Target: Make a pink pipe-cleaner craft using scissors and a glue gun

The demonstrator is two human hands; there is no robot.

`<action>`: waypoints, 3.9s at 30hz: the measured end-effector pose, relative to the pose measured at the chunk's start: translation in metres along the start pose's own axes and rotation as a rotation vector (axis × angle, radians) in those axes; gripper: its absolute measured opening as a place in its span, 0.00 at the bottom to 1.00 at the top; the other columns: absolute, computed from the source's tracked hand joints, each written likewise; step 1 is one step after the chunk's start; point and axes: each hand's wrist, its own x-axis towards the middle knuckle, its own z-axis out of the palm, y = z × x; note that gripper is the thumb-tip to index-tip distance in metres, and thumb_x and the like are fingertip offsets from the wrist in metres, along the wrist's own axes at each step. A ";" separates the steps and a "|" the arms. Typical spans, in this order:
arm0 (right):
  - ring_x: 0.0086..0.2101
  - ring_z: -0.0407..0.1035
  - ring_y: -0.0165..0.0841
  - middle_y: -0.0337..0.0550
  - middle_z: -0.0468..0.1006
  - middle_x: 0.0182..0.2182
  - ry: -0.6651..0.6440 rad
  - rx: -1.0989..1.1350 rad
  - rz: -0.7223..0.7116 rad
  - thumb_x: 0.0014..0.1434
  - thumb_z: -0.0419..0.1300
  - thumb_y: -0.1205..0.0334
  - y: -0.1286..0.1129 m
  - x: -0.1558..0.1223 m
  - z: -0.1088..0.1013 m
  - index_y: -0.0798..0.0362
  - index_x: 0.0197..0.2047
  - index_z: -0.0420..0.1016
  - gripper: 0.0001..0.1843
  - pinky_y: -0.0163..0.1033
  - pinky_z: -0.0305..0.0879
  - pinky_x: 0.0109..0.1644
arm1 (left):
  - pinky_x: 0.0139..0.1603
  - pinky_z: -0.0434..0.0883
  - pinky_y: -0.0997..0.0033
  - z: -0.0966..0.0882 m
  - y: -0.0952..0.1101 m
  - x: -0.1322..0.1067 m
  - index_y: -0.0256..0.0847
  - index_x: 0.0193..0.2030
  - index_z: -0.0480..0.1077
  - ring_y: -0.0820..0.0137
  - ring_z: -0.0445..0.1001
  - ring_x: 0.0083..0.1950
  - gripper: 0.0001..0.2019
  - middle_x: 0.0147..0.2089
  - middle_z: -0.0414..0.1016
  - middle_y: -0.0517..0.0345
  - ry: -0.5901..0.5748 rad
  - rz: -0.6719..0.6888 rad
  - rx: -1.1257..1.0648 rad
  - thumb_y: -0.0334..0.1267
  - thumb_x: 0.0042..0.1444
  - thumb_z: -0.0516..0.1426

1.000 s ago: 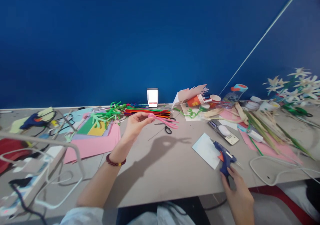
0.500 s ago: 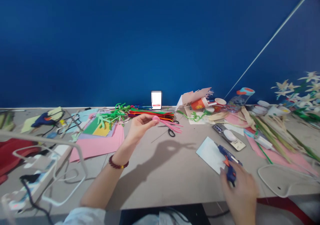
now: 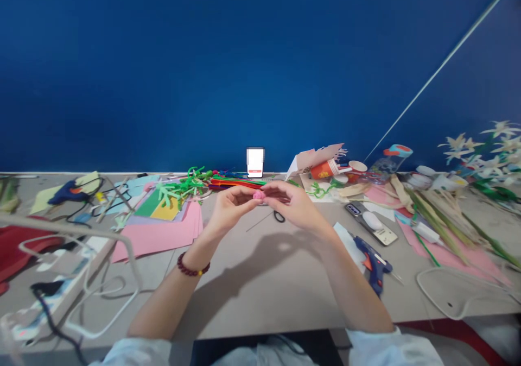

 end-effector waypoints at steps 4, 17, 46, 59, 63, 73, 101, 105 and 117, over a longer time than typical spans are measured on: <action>0.37 0.74 0.33 0.43 0.79 0.38 -0.017 0.023 -0.037 0.56 0.61 0.59 0.006 0.013 0.001 0.53 0.41 0.75 0.10 0.39 0.72 0.42 | 0.41 0.75 0.68 -0.007 -0.006 0.004 0.38 0.31 0.76 0.67 0.78 0.36 0.11 0.34 0.80 0.54 0.026 -0.015 -0.027 0.38 0.40 0.67; 0.38 0.70 0.35 0.44 0.78 0.35 0.146 -0.427 -0.379 0.62 0.54 0.65 0.029 0.014 0.010 0.51 0.37 0.76 0.08 0.41 0.67 0.43 | 0.39 0.75 0.68 -0.015 -0.023 0.014 0.37 0.32 0.77 0.67 0.78 0.34 0.14 0.33 0.80 0.51 0.026 -0.069 0.072 0.42 0.40 0.67; 0.39 0.71 0.37 0.48 0.79 0.38 0.102 -0.535 -0.560 0.63 0.51 0.64 0.043 0.016 0.013 0.52 0.48 0.75 0.14 0.45 0.69 0.44 | 0.33 0.74 0.70 -0.014 -0.017 0.012 0.37 0.28 0.76 0.68 0.77 0.28 0.11 0.25 0.78 0.54 -0.026 -0.077 0.112 0.42 0.41 0.66; 0.36 0.74 0.34 0.43 0.80 0.34 0.027 0.220 0.049 0.50 0.65 0.55 0.031 0.018 0.006 0.51 0.37 0.78 0.12 0.41 0.70 0.44 | 0.34 0.74 0.74 -0.006 -0.015 0.000 0.39 0.37 0.75 0.72 0.76 0.33 0.07 0.34 0.79 0.55 0.011 0.449 0.638 0.37 0.53 0.60; 0.37 0.74 0.35 0.43 0.80 0.34 0.006 0.307 0.104 0.47 0.67 0.55 0.033 0.019 0.007 0.52 0.36 0.78 0.13 0.42 0.70 0.45 | 0.35 0.74 0.74 -0.007 -0.017 0.001 0.40 0.38 0.74 0.73 0.76 0.33 0.05 0.34 0.79 0.55 0.015 0.623 0.737 0.35 0.54 0.59; 0.34 0.73 0.33 0.43 0.79 0.33 0.073 0.183 -0.076 0.49 0.67 0.58 0.032 0.020 0.010 0.50 0.31 0.81 0.06 0.38 0.69 0.39 | 0.37 0.73 0.72 -0.017 -0.021 0.004 0.39 0.37 0.73 0.70 0.77 0.35 0.04 0.36 0.79 0.54 -0.012 0.767 0.908 0.34 0.57 0.57; 0.36 0.72 0.34 0.43 0.79 0.34 0.084 0.153 -0.092 0.50 0.66 0.56 0.030 0.020 0.010 0.49 0.33 0.81 0.08 0.38 0.69 0.41 | 0.33 0.70 0.74 -0.013 -0.018 0.002 0.39 0.35 0.71 0.72 0.74 0.31 0.05 0.32 0.78 0.56 0.027 0.791 1.012 0.37 0.57 0.57; 0.20 0.66 0.26 0.39 0.76 0.26 -0.001 0.454 0.166 0.47 0.67 0.54 0.037 0.022 0.010 0.51 0.33 0.79 0.11 0.33 0.65 0.23 | 0.32 0.70 0.73 -0.011 -0.017 0.002 0.40 0.36 0.72 0.72 0.74 0.32 0.05 0.31 0.77 0.57 0.016 0.734 0.913 0.38 0.55 0.59; 0.24 0.65 0.25 0.36 0.71 0.22 -0.263 0.889 0.388 0.47 0.67 0.58 0.045 0.024 0.004 0.56 0.27 0.73 0.10 0.29 0.63 0.27 | 0.40 0.74 0.70 -0.011 -0.012 0.002 0.41 0.41 0.72 0.71 0.75 0.39 0.08 0.38 0.77 0.54 -0.012 0.884 0.751 0.28 0.55 0.58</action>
